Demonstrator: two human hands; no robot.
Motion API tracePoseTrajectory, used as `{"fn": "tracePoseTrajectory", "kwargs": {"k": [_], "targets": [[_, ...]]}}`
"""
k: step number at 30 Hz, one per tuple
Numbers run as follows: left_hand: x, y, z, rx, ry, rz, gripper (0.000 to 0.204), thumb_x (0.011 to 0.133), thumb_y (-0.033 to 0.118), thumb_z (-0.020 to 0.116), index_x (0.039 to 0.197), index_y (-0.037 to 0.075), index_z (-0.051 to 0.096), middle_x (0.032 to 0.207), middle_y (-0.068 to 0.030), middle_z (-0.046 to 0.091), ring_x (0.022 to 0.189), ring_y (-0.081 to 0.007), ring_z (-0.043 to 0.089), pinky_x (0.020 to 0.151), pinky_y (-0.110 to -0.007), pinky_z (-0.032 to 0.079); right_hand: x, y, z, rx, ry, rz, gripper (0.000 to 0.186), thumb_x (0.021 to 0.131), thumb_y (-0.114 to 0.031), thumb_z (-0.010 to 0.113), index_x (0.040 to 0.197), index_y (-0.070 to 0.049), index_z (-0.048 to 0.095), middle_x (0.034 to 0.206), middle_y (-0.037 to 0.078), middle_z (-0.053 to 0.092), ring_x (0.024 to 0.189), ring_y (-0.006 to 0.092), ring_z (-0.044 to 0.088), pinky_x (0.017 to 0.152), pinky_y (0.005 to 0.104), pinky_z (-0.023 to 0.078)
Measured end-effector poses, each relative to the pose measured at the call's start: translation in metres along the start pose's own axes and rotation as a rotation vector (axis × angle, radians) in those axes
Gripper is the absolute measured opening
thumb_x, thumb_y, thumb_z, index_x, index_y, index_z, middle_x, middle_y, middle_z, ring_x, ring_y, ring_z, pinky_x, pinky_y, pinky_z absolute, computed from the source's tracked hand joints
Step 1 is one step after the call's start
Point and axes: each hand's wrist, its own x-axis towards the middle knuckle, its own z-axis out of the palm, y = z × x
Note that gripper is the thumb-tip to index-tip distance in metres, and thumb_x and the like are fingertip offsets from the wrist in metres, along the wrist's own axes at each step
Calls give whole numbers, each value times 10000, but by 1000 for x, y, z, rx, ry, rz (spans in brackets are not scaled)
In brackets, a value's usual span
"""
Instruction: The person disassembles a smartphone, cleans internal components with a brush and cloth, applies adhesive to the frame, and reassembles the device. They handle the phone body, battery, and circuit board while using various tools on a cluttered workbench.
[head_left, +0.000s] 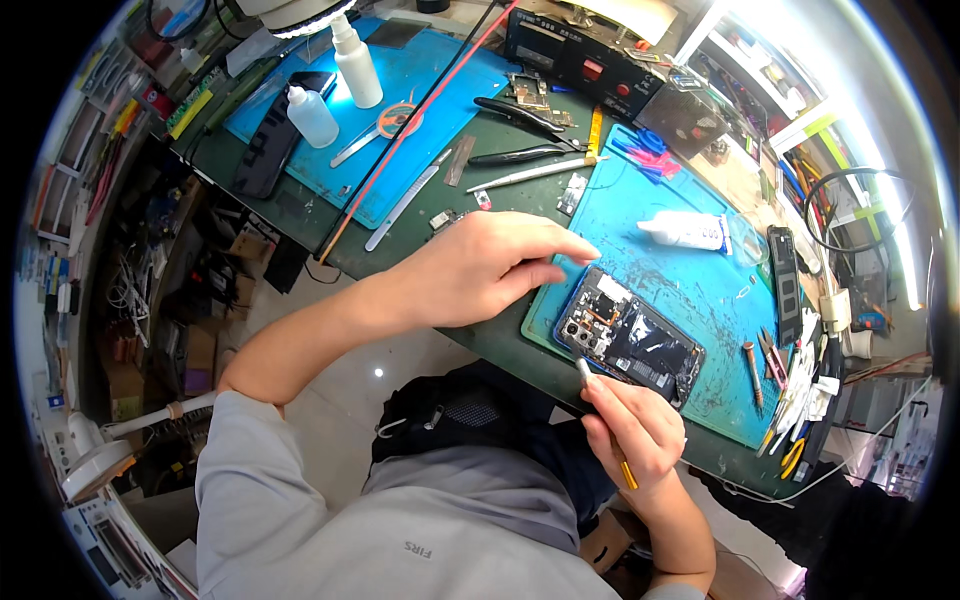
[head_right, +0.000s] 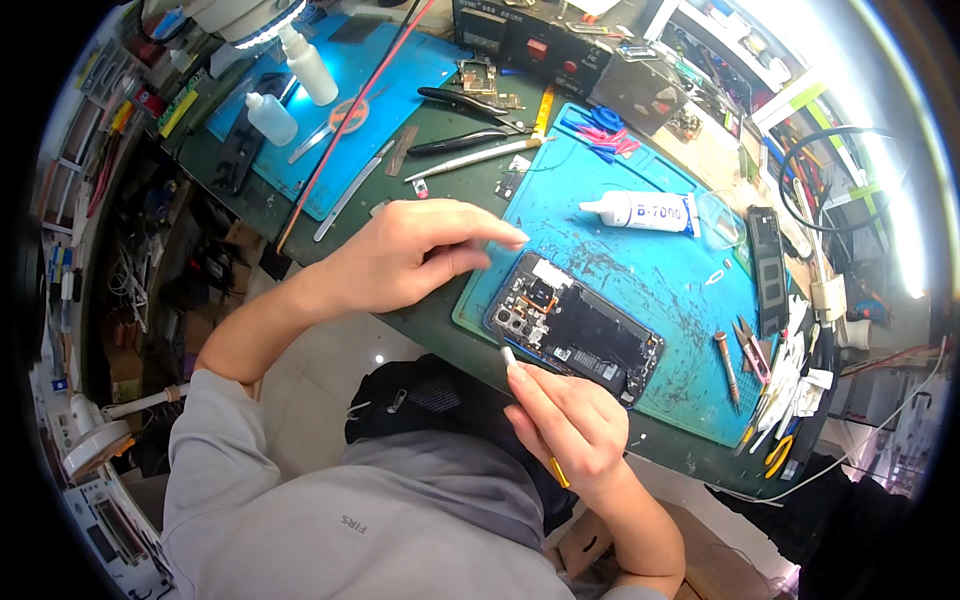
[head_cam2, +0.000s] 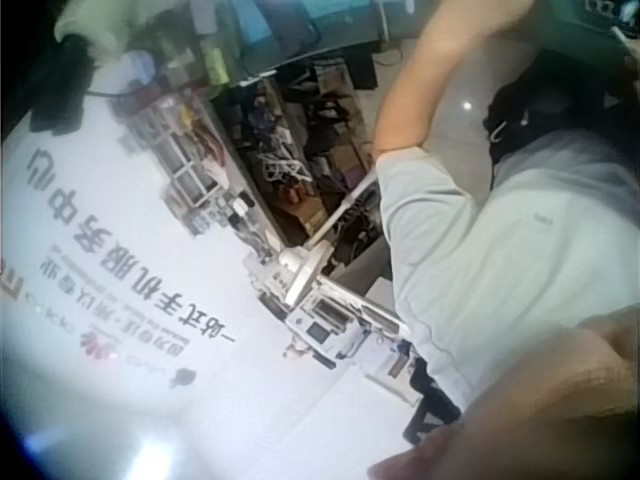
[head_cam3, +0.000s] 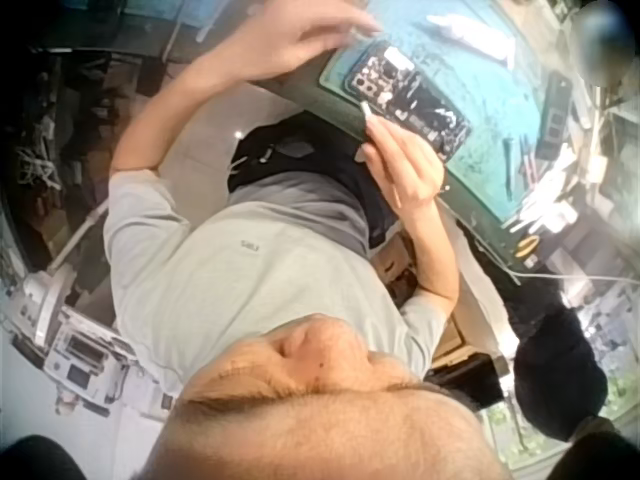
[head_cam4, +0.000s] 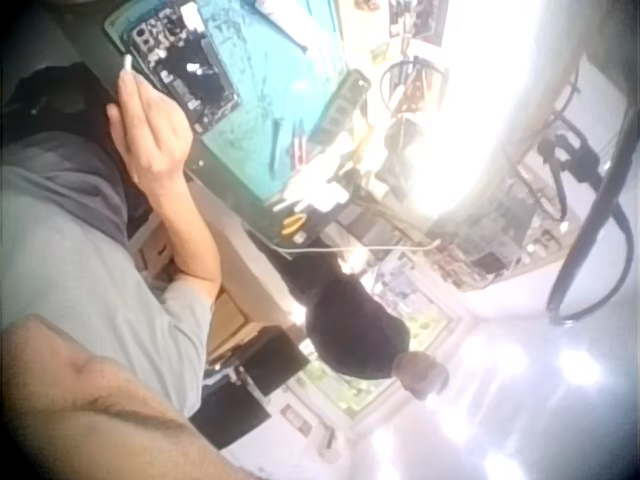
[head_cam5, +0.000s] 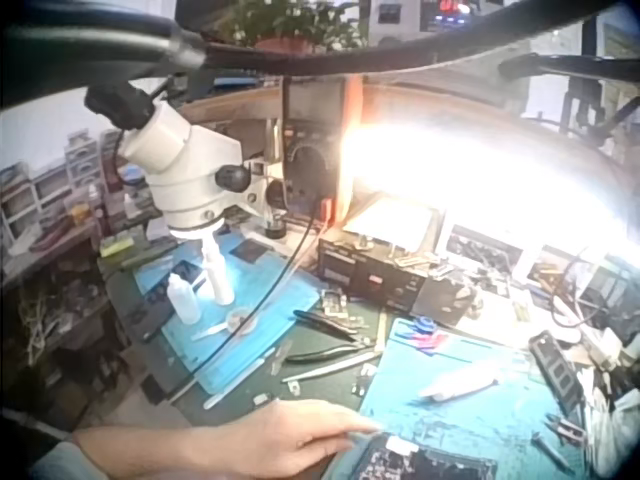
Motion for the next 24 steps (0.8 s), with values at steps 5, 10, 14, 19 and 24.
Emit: {"fn": "tracePoseTrajectory", "kwargs": {"k": [5,10,14,19,24], "targets": [[-22,25,-4,208,-83,43,173,821,58,802,970,69,714,997,-41,703,918,-251,664,791,-371,545,-5,0,1,5,102,16,298,847,-16,785,1127,71,737,1025,193,759,805,259,750,681,328,600],[-16,30,-5,261,-177,24,160,824,93,806,941,67,700,964,-41,647,916,-251,644,784,-378,534,-10,0,3,-9,154,17,287,856,-20,780,1125,72,737,1012,188,760,807,260,752,678,323,599],[-5,28,-9,270,-281,50,154,831,91,792,922,61,671,967,-46,633,913,-259,641,777,-376,532,-11,2,1,4,182,-11,297,857,-22,779,1136,69,734,1027,185,760,799,248,748,667,316,593],[-5,36,-13,411,-364,121,185,826,61,778,930,52,625,989,-73,630,919,-278,639,767,-380,534,-13,4,0,34,207,-34,321,850,-22,785,1153,69,727,1051,187,758,794,240,743,659,311,589],[-36,65,-51,256,-279,-175,195,828,-44,743,958,29,616,962,-93,649,876,-302,648,778,-372,537,-23,4,-18,99,196,46,322,842,-34,794,1141,68,732,1037,200,763,784,253,740,648,317,585]]}}
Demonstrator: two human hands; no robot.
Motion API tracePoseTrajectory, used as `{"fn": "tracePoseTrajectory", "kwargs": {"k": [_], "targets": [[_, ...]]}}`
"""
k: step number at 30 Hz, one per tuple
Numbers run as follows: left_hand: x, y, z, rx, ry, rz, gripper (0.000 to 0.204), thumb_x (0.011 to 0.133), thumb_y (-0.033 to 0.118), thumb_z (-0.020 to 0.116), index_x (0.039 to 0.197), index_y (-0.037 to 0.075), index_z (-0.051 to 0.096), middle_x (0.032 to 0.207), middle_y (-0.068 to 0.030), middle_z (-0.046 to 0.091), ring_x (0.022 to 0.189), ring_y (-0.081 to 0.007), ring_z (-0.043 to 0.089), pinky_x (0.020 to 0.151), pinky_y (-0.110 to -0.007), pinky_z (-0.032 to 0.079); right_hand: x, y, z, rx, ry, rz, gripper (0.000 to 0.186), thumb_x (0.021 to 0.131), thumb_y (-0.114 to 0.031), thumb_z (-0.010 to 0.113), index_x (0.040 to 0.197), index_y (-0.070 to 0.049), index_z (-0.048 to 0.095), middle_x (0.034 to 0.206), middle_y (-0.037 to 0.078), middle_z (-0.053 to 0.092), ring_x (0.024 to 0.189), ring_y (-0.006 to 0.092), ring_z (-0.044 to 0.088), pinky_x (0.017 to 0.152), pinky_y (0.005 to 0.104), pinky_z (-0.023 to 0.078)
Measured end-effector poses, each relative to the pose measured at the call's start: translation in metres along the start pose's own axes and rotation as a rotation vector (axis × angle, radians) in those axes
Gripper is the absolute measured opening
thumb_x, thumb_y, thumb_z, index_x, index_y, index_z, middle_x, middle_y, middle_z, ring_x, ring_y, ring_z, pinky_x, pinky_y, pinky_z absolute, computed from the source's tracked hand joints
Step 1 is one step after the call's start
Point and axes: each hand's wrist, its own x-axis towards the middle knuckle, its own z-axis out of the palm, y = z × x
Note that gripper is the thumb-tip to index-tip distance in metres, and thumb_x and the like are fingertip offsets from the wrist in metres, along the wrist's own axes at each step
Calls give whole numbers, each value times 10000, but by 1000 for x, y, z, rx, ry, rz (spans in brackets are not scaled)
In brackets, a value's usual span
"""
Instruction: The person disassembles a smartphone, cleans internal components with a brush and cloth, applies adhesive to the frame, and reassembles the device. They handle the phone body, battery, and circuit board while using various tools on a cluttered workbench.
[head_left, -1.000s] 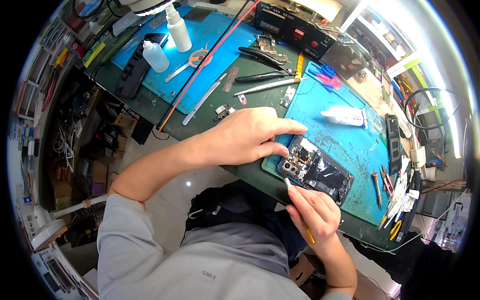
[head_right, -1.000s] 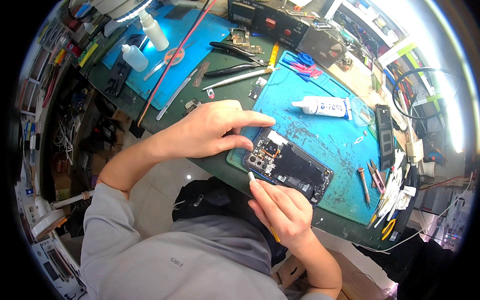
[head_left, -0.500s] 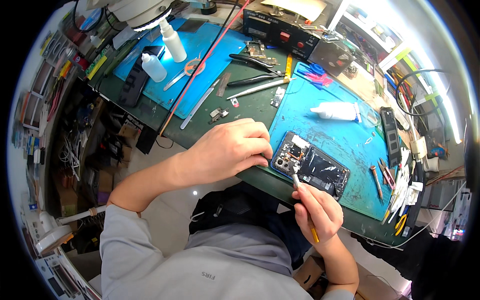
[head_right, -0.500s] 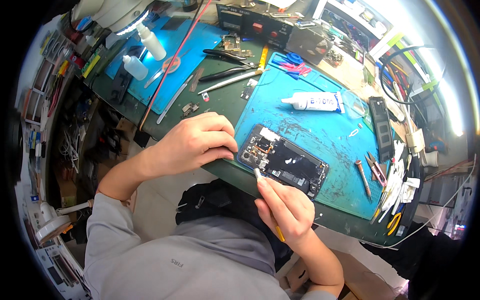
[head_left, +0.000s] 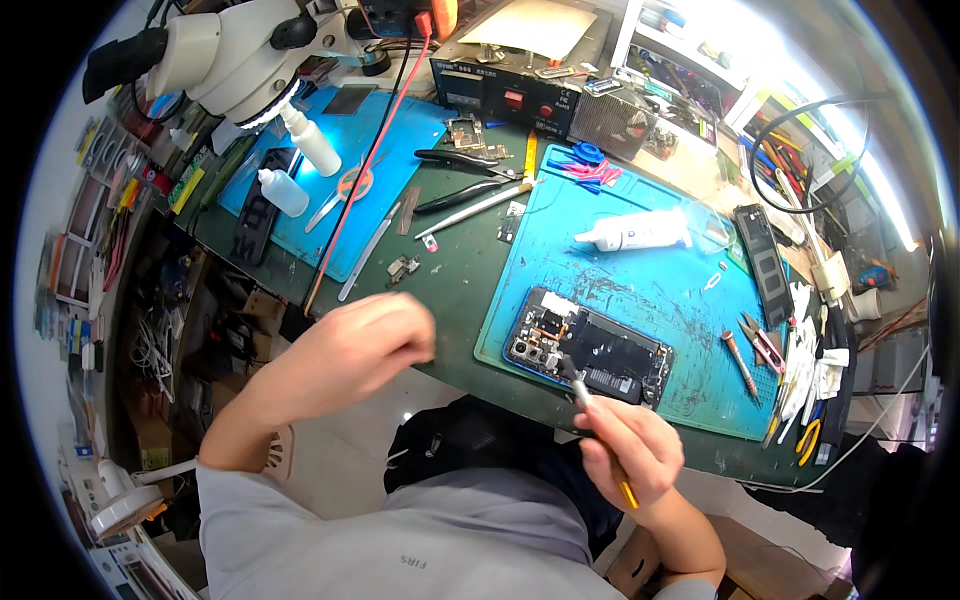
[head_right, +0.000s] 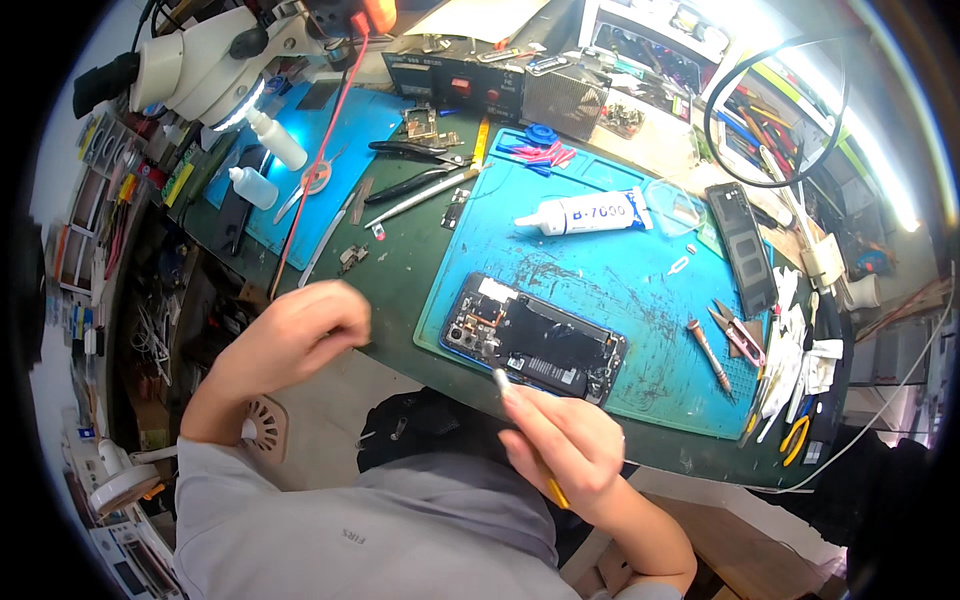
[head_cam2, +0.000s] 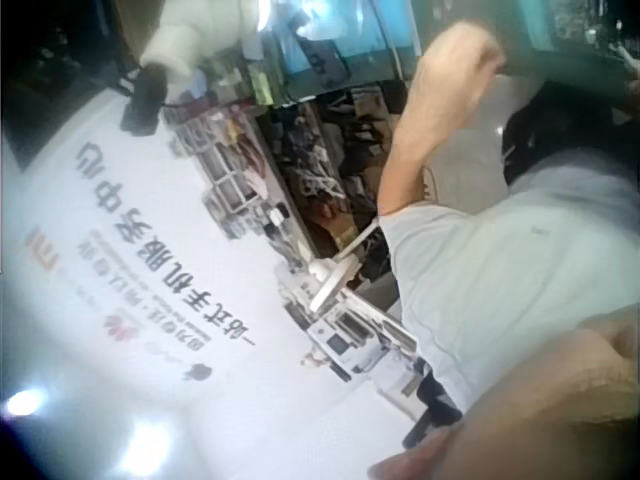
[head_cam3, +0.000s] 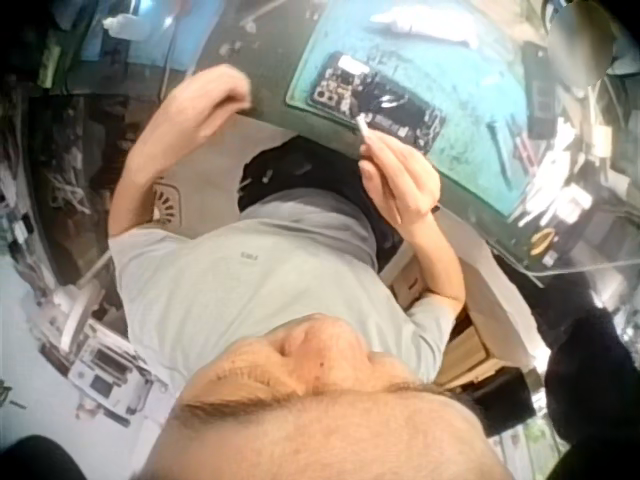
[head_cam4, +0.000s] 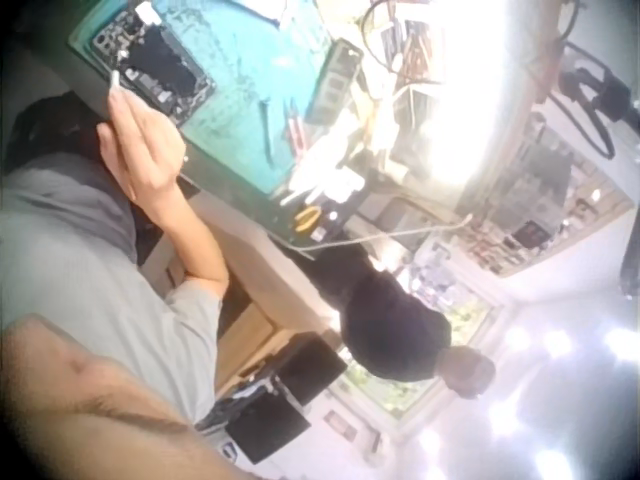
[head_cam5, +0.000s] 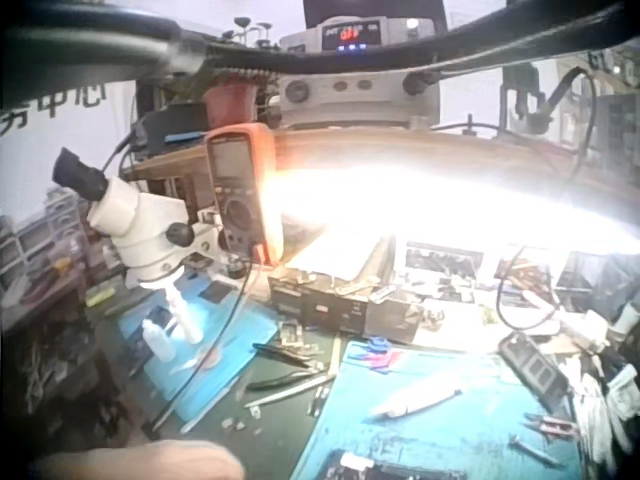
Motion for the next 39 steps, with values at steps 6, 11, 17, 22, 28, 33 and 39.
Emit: {"fn": "tracePoseTrajectory", "kwargs": {"k": [6,11,17,22,28,33,39], "targets": [[-77,12,-42,260,-251,-232,290,803,-21,777,1079,35,710,935,-83,667,902,-247,663,809,-346,539,10,6,-46,-23,16,233,318,870,59,709,1188,75,697,1064,220,721,827,251,743,736,346,613],[-89,8,-58,-155,-238,-764,320,828,33,790,1144,44,738,875,-67,691,795,-228,680,721,-315,543,27,27,-67,-73,-11,287,322,903,61,676,1225,68,679,1068,204,713,834,237,725,757,324,591],[-65,-15,-51,-213,-112,-359,134,864,-25,746,981,33,772,812,-63,705,672,-131,658,610,-277,509,35,47,-75,42,-31,421,235,934,26,647,1160,65,698,929,173,737,807,232,720,746,317,567],[-11,-15,-19,-324,137,-272,330,890,-116,608,1156,42,722,1024,-88,733,888,-179,703,740,-292,543,35,56,-77,85,-68,471,221,960,-27,655,1155,65,703,909,163,730,793,224,695,748,316,552],[40,-22,19,-13,-29,144,489,893,286,789,1298,37,677,1232,-97,715,1101,-286,659,955,-411,510,34,63,-74,180,-67,488,291,908,-84,759,1163,48,710,950,163,721,833,245,692,757,323,549],[56,-25,35,118,54,238,392,861,208,812,1203,38,725,1122,-81,729,975,-261,680,835,-391,521,32,69,-74,194,-74,507,266,889,-74,763,1118,56,723,937,165,733,813,250,706,753,328,556],[57,-28,37,-45,150,30,228,811,-6,807,1024,22,730,915,-86,725,796,-269,674,690,-364,517,33,70,-72,170,-102,505,270,884,-95,761,1109,50,728,902,151,733,795,256,704,735,329,545]]}}
